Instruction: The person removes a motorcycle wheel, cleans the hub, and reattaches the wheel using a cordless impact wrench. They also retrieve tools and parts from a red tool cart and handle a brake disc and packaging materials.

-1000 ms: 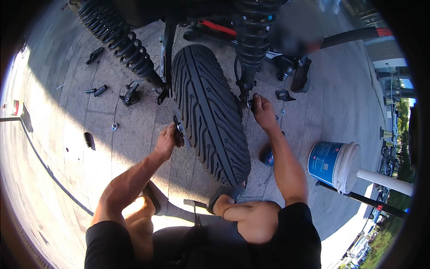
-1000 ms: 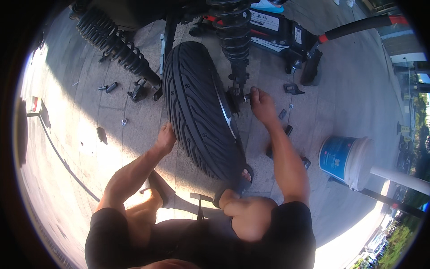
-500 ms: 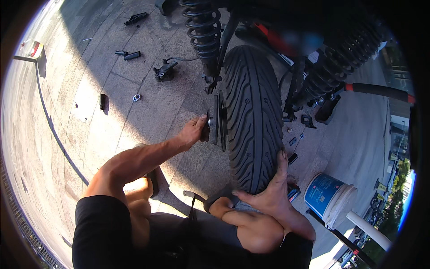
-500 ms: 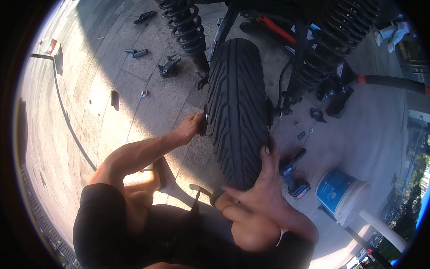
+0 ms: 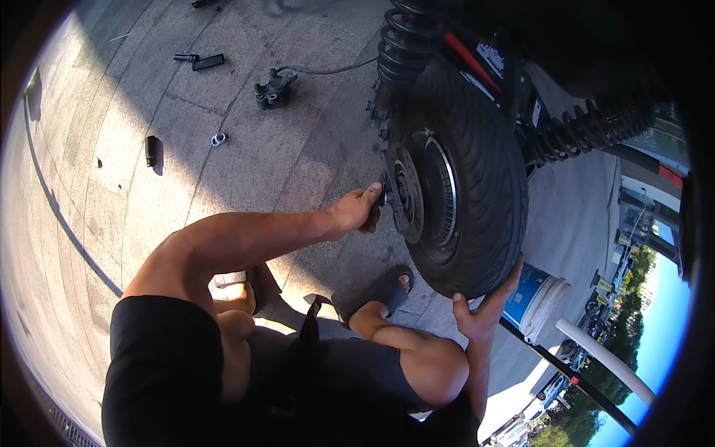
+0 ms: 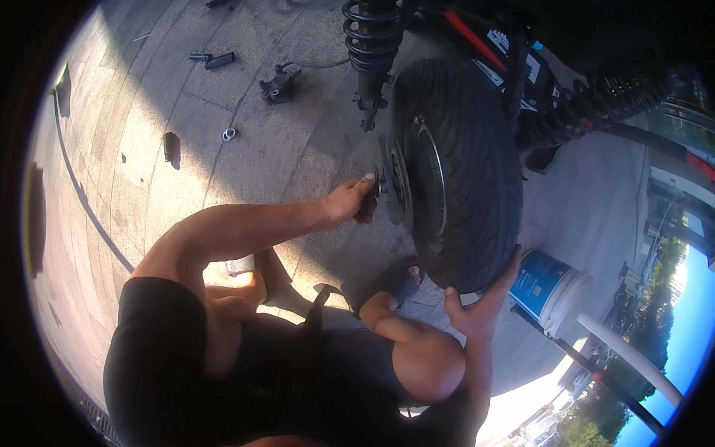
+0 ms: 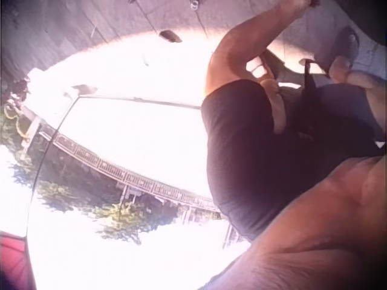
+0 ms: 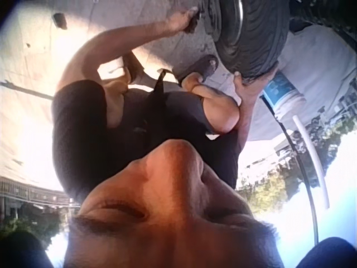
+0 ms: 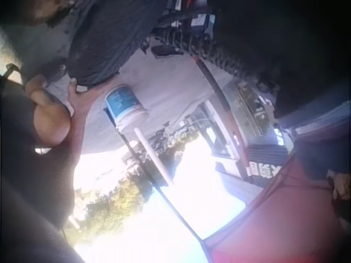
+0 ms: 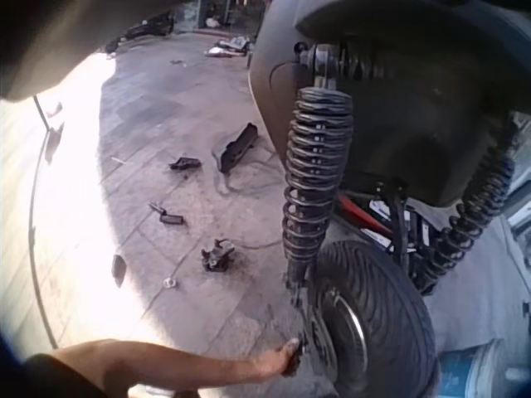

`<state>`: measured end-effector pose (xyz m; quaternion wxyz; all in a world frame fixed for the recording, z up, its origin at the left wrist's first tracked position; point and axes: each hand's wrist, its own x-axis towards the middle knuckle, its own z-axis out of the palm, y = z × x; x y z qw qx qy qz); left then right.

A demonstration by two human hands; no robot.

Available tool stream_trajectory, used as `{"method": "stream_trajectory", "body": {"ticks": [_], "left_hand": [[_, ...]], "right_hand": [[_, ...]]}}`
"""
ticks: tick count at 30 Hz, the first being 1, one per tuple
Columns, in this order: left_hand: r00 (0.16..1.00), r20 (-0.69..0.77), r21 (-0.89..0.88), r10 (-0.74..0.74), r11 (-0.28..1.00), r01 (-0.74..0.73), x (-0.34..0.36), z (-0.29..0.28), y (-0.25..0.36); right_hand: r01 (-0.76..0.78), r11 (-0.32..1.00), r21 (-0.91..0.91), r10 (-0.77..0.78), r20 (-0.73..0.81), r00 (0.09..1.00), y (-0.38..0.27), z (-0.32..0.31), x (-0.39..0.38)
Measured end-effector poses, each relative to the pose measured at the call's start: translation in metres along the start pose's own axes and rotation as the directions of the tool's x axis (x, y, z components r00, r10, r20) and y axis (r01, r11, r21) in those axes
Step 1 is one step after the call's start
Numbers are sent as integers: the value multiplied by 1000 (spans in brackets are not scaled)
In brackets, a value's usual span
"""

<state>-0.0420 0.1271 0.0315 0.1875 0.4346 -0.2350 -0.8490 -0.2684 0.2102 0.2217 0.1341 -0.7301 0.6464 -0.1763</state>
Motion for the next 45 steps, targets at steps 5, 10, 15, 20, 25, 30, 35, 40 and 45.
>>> {"method": "stream_trajectory", "body": {"ticks": [5,10,15,20,25,30,35,40,45], "left_hand": [[997,50,-15,-52,999,52,-5,1,8],[999,0,141,-46,989,46,-3,-8,25],[953,47,304,299,905,-299,1,-4,23],[924,-55,457,379,832,-314,-5,5,17],[935,-114,378,335,885,-271,-10,14,14],[927,-93,307,364,896,-321,-5,17,5],[945,-119,62,303,953,-298,-7,11,1],[954,-55,27,295,955,-294,-4,4,4],[974,-33,-60,225,972,-227,-4,0,10]], "right_hand": [[-167,961,-220,148,-98,984,-18,-1,26],[-139,970,-201,121,-103,987,-24,-2,37],[-159,979,-129,138,-160,977,-16,1,33],[-47,984,-171,16,-178,984,-7,1,31],[-33,994,-104,16,-163,987,-3,-2,30],[0,998,-59,-10,-161,987,-3,-1,30],[-8,997,-76,-7,-186,982,-6,-1,29],[-16,998,-52,7,-179,984,-13,2,29],[37,997,-70,-49,-172,984,-21,4,35]]}}
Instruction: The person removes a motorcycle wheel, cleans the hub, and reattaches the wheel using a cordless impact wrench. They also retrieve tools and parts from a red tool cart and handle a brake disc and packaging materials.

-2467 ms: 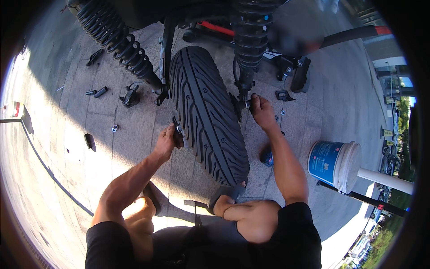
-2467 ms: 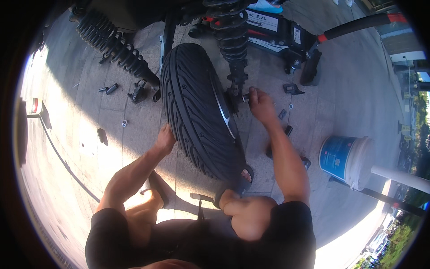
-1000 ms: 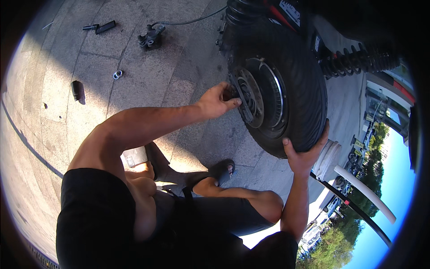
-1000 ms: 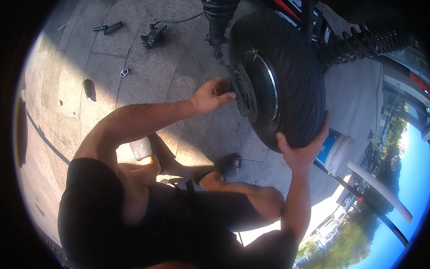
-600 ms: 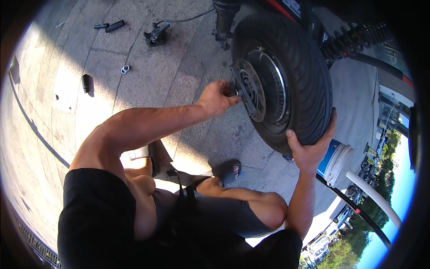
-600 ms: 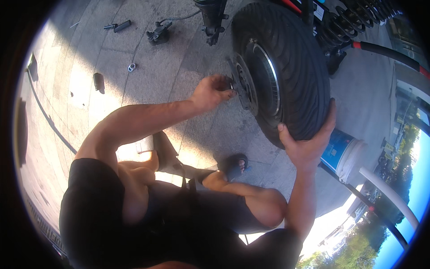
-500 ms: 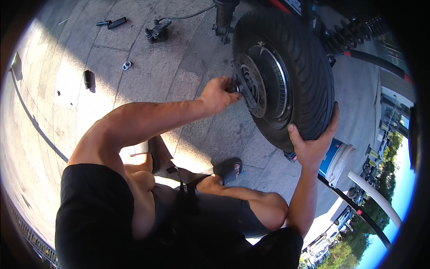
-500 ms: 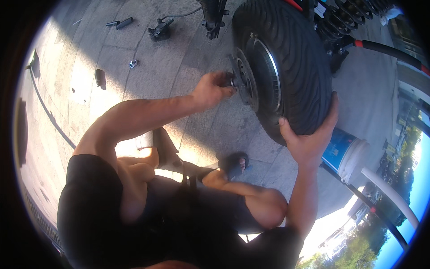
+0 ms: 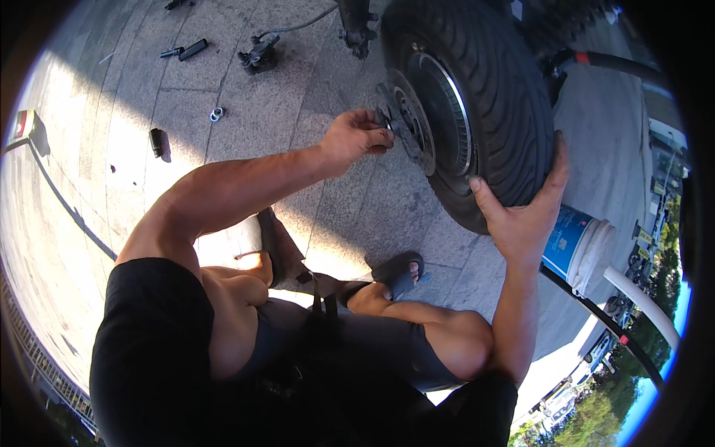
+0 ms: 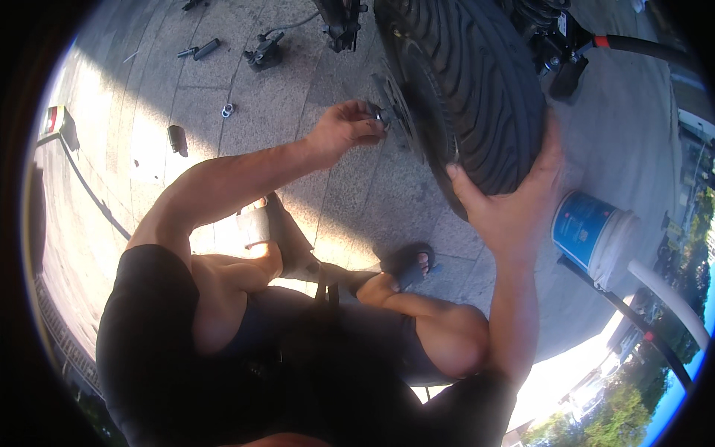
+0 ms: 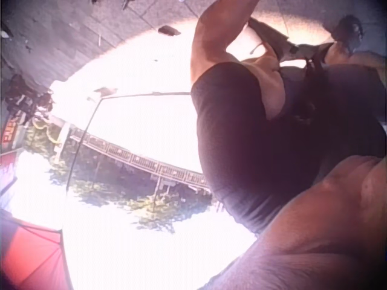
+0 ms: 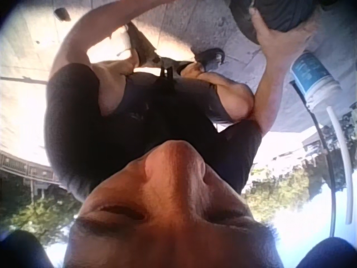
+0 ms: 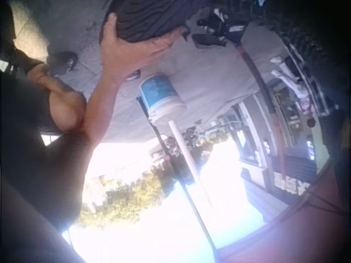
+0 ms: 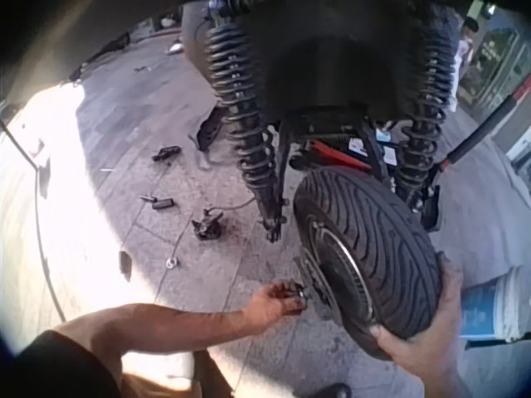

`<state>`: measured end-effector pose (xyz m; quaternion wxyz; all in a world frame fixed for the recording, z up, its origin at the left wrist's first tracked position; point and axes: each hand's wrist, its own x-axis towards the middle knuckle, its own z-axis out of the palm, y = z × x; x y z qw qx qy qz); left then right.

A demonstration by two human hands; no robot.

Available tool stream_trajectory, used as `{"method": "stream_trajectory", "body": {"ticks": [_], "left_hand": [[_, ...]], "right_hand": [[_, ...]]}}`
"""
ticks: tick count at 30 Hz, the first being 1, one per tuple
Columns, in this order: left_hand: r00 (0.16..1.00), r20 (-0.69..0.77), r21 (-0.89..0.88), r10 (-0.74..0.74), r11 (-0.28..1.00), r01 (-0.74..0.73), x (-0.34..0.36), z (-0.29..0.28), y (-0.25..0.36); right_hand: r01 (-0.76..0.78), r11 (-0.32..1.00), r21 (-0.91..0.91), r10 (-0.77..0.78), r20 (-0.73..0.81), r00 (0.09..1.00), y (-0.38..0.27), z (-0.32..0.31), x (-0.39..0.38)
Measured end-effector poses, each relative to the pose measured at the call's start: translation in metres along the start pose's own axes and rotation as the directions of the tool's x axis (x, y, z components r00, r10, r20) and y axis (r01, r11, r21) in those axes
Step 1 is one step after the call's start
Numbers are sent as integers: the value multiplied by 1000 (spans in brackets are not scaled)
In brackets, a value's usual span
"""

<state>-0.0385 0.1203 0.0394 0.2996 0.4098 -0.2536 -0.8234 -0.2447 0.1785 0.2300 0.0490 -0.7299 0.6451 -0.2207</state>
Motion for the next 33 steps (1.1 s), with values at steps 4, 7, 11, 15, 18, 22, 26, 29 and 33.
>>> {"method": "stream_trajectory", "body": {"ticks": [4,7,11,15,18,22,26,29,33], "left_hand": [[996,-21,-20,-92,996,91,-1,-3,8],[991,0,-116,-137,984,136,-2,-5,14],[985,55,-196,-165,965,172,-4,-7,17],[988,26,-149,-152,977,154,-8,-7,15],[995,40,25,-87,996,86,-7,-5,11],[998,18,116,-60,992,57,-4,-4,6],[999,-29,108,-36,993,39,-3,-3,4],[998,-57,153,-24,988,33,-4,-2,6],[995,-98,283,-19,958,46,-6,1,10]], "right_hand": [[-78,997,1,78,3,997,-3,1,0],[-54,998,10,54,-17,998,-1,2,0],[-37,999,16,38,-17,999,3,2,-1],[-47,999,6,47,-17,999,2,3,-1],[-61,998,12,61,-16,998,-1,4,0],[-32,999,-32,31,-22,999,-4,6,3],[-42,999,-17,42,-24,999,-6,6,5],[-43,999,-10,43,-27,999,-6,6,5],[-102,992,-75,100,-30,995,-8,5,5]]}}
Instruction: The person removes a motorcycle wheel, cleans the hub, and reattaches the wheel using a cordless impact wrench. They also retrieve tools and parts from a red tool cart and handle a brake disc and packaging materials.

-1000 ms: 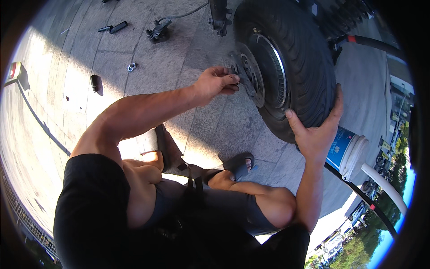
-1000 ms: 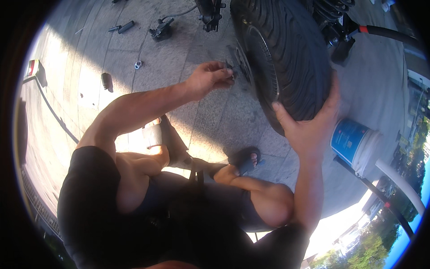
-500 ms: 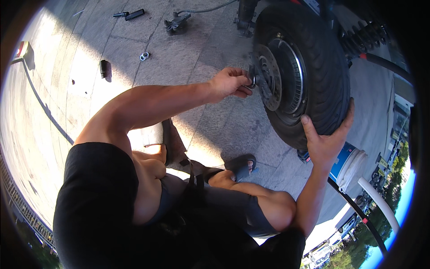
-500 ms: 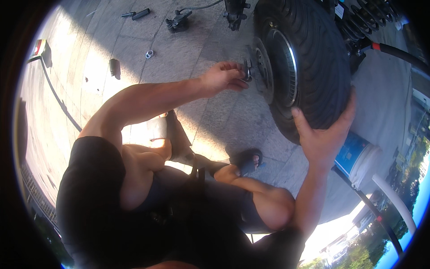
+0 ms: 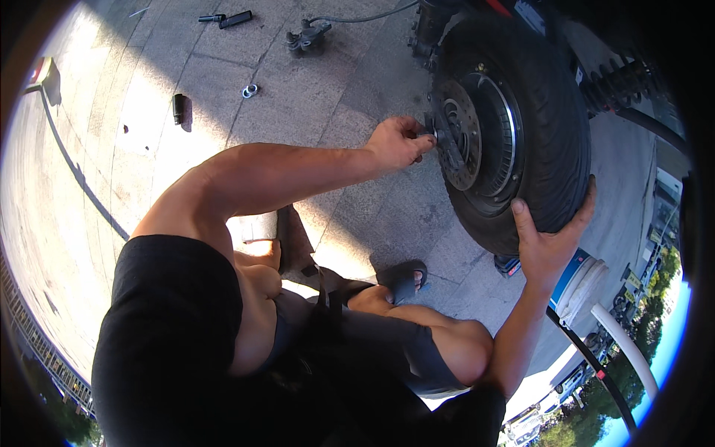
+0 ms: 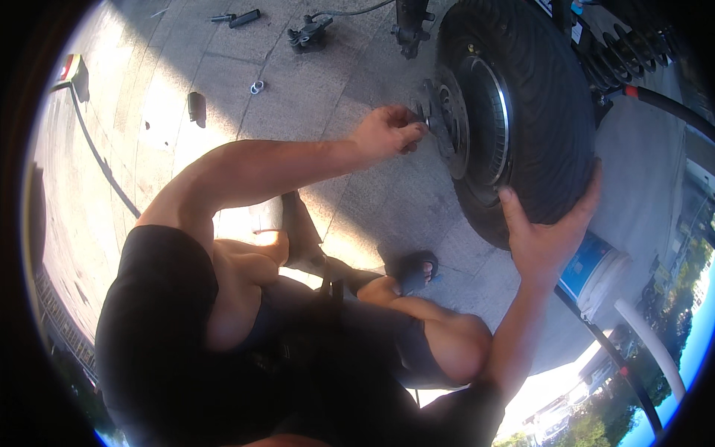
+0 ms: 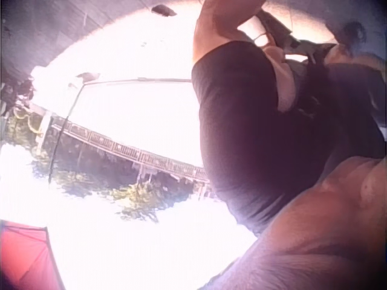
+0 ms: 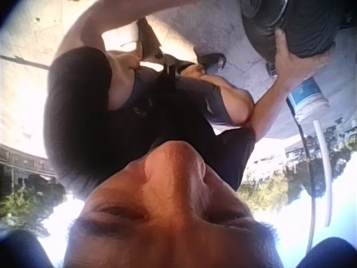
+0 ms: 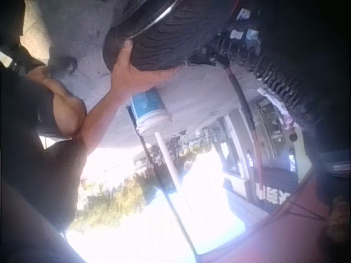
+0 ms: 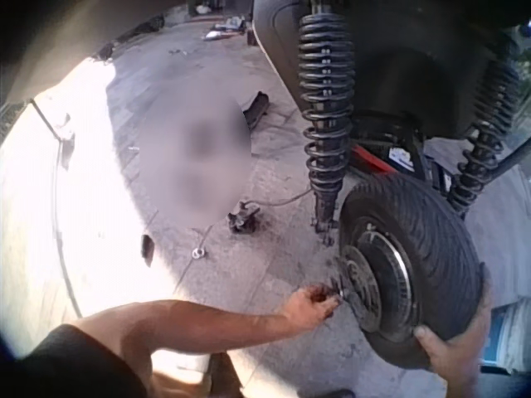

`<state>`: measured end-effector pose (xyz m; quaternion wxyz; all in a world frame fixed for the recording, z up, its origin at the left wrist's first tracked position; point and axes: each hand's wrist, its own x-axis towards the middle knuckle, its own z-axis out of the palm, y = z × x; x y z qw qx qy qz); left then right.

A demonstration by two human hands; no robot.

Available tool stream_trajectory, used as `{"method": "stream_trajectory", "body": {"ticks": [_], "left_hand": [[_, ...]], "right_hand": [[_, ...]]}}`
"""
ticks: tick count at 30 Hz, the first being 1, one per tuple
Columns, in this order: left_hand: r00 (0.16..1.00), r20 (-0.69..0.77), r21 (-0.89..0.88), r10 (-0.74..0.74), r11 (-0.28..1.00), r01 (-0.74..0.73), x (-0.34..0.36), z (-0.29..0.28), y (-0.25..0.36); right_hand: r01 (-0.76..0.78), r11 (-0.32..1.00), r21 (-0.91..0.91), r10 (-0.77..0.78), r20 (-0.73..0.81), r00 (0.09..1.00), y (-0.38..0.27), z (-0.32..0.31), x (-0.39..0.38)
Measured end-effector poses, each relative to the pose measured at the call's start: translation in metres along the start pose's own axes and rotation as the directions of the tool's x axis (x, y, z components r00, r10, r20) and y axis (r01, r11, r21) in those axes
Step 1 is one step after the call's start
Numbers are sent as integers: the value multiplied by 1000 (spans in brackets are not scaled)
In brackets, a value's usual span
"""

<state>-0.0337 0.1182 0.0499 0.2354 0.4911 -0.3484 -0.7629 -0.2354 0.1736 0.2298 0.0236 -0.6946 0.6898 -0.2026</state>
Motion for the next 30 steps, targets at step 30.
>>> {"method": "stream_trajectory", "body": {"ticks": [30], "left_hand": [[973,-230,109,4,994,22,-3,-65,-43]], "right_hand": [[9,1000,22,-9,8,1000,4,-2,0]]}}
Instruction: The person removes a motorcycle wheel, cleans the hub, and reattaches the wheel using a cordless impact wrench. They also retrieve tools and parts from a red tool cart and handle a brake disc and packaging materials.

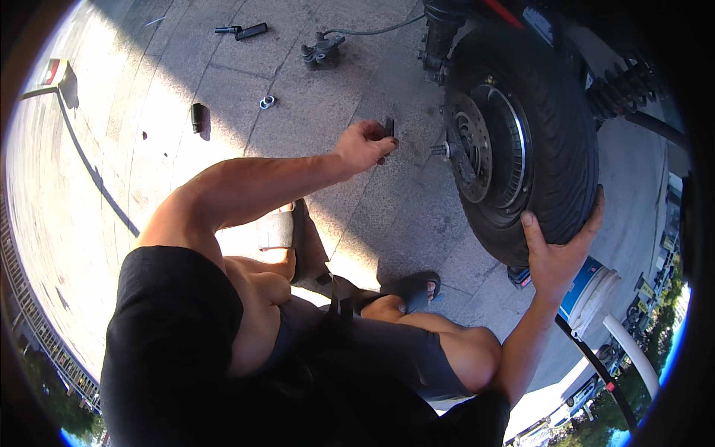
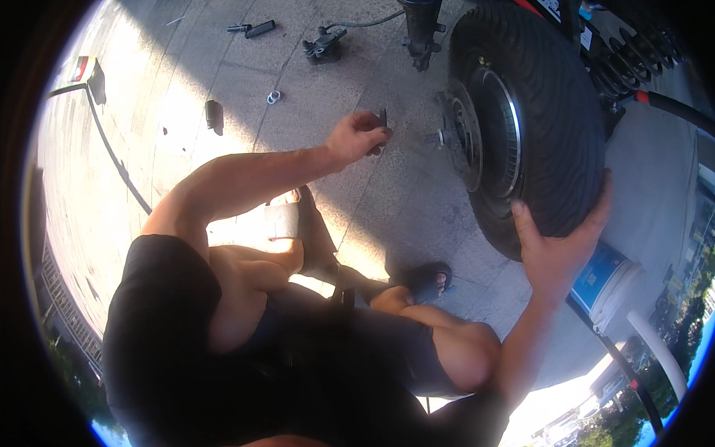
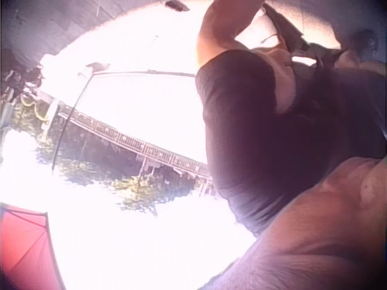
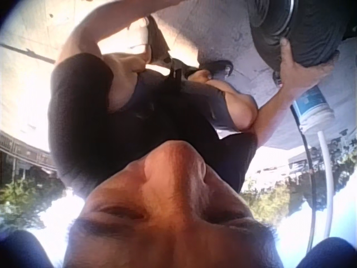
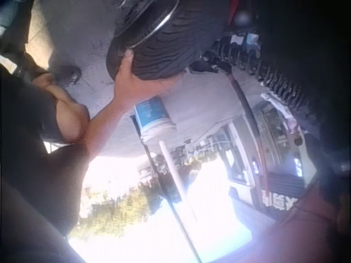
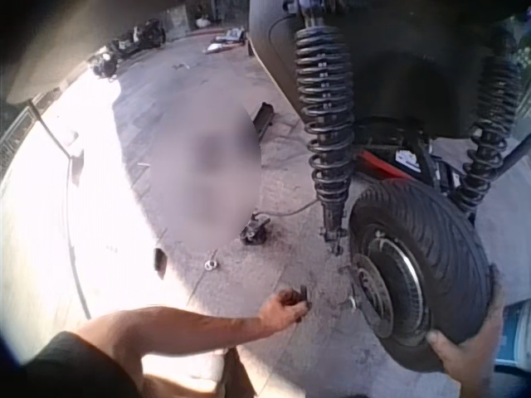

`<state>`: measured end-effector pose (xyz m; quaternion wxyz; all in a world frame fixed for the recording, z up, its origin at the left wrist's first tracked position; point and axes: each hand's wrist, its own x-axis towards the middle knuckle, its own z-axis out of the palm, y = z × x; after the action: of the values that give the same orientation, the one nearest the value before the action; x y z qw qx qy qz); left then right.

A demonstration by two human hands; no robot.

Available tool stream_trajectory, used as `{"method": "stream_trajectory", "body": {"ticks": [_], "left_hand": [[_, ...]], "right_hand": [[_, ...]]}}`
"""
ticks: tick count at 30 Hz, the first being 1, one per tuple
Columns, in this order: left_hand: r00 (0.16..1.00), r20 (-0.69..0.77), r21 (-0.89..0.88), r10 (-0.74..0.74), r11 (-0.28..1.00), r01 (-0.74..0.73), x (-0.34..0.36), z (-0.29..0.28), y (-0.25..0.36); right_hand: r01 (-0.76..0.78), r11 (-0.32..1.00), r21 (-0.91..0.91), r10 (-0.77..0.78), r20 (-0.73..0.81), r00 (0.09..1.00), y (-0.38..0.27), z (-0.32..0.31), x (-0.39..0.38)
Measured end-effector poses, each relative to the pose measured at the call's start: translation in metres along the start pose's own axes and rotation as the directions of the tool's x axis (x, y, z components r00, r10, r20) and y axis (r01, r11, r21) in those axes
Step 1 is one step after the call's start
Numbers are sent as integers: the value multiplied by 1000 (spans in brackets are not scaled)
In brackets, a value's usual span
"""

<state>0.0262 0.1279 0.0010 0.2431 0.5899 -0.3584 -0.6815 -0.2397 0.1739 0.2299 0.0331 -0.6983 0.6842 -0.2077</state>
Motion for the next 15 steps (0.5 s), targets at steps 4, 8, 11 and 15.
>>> {"method": "stream_trajectory", "body": {"ticks": [4,8,11,15], "left_hand": [[924,-378,519,-56,814,261,10,-82,-30],[801,-593,557,-77,679,478,14,-148,-52],[791,-612,597,-6,652,467,8,-154,-54],[966,-260,420,0,900,113,8,-94,-24]], "right_hand": [[48,999,17,-47,-39,998,2,2,0],[57,998,29,-56,-42,998,3,2,1],[33,999,18,-33,-33,999,3,0,1],[19,998,52,-18,-29,999,2,1,2]]}}
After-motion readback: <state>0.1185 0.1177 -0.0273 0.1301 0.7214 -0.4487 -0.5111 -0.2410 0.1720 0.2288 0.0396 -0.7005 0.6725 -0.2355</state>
